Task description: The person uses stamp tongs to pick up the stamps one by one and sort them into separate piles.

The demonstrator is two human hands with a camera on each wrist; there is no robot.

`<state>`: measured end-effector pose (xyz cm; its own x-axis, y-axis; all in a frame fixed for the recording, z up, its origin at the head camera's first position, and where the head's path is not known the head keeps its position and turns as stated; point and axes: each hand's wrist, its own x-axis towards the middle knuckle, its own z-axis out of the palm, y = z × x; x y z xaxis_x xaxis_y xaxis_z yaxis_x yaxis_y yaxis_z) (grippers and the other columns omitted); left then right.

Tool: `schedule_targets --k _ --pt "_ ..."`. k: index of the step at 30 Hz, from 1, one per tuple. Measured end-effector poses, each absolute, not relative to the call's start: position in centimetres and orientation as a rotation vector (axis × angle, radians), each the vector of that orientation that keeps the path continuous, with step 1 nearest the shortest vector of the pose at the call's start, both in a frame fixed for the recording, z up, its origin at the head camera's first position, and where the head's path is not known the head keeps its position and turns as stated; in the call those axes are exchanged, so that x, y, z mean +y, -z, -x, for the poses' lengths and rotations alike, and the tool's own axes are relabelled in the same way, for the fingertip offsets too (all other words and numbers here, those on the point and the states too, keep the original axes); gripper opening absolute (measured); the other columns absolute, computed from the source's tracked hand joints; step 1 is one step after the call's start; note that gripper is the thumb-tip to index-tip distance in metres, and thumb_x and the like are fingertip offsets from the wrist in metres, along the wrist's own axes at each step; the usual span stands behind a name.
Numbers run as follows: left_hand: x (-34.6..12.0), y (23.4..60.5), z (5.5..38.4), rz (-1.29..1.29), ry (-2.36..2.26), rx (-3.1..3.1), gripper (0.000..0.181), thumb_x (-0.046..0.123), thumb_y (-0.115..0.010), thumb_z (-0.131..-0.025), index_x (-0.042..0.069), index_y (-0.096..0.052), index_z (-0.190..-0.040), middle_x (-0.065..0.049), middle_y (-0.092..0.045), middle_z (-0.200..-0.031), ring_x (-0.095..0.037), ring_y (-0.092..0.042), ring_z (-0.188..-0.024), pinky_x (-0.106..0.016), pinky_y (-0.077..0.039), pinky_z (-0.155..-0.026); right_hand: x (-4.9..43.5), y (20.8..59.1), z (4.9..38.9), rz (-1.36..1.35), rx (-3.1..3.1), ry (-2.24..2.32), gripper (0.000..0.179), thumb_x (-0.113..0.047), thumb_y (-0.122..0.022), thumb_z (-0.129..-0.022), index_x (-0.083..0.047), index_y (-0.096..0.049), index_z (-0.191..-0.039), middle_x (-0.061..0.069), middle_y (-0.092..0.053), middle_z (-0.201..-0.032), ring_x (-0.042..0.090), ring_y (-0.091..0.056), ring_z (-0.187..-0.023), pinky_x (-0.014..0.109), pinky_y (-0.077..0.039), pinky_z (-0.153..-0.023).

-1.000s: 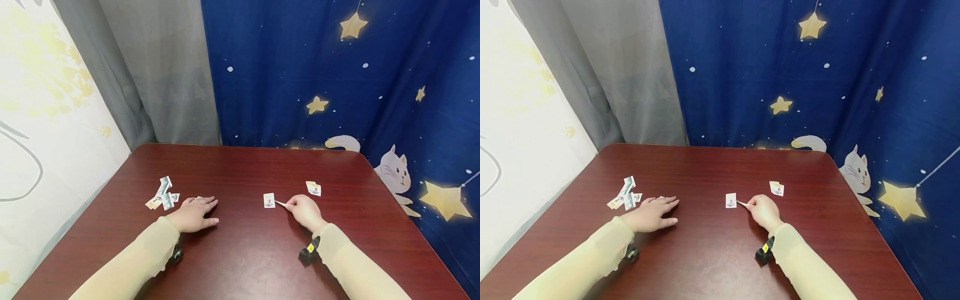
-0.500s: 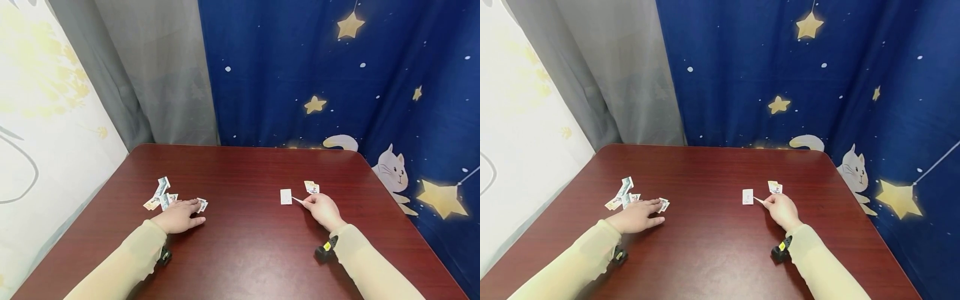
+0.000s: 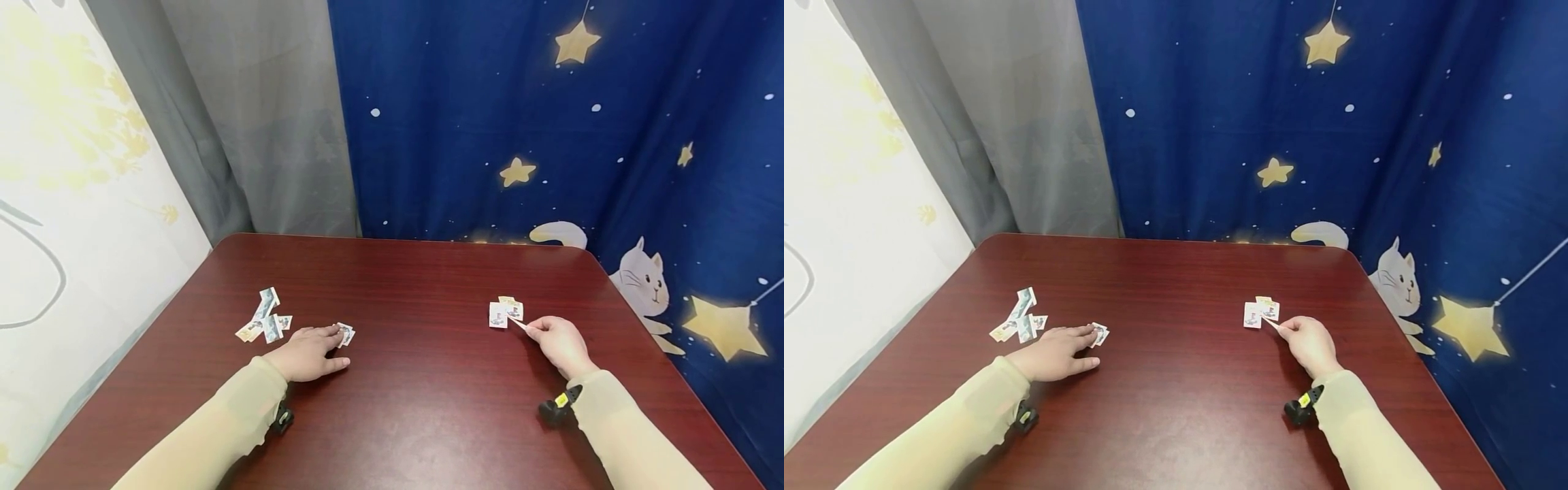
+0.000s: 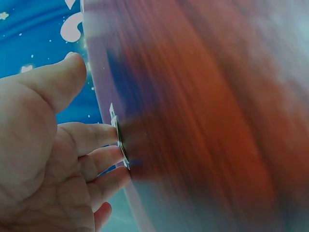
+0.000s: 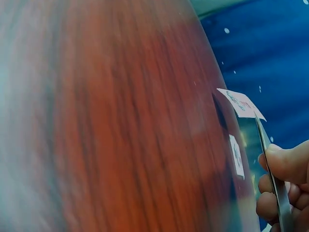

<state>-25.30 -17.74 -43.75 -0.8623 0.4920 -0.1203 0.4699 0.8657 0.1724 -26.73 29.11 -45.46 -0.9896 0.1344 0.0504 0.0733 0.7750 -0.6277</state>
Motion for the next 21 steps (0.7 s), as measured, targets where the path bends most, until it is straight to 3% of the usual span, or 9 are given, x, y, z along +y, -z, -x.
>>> schedule_targets --k 8,21 --pt "-16.8 44.0 25.4 -0.769 -0.234 2.856 0.065 0.047 -0.056 -0.094 0.000 -0.050 -0.139 -0.018 -0.042 -0.146 -0.034 -0.037 -0.136 -0.055 -0.025 -0.109 31.1 45.7 26.8 0.279 -2.811 -1.230 0.020 -0.016 -0.062 -0.092 0.002 -0.070 -0.095 0.004 -0.061 -0.076 0.017 -0.052 -0.065 0.030 -0.042 -0.060" --pt "-15.3 43.9 25.6 -0.823 -0.228 2.810 0.067 0.047 -0.057 -0.094 0.000 -0.048 -0.140 -0.018 -0.041 -0.147 -0.034 -0.036 -0.137 -0.054 -0.025 -0.109 32.8 46.2 26.9 0.385 -2.807 -1.257 0.022 -0.016 -0.061 -0.091 0.004 -0.069 -0.093 0.002 -0.058 -0.071 0.016 -0.052 -0.064 0.030 -0.041 -0.059"
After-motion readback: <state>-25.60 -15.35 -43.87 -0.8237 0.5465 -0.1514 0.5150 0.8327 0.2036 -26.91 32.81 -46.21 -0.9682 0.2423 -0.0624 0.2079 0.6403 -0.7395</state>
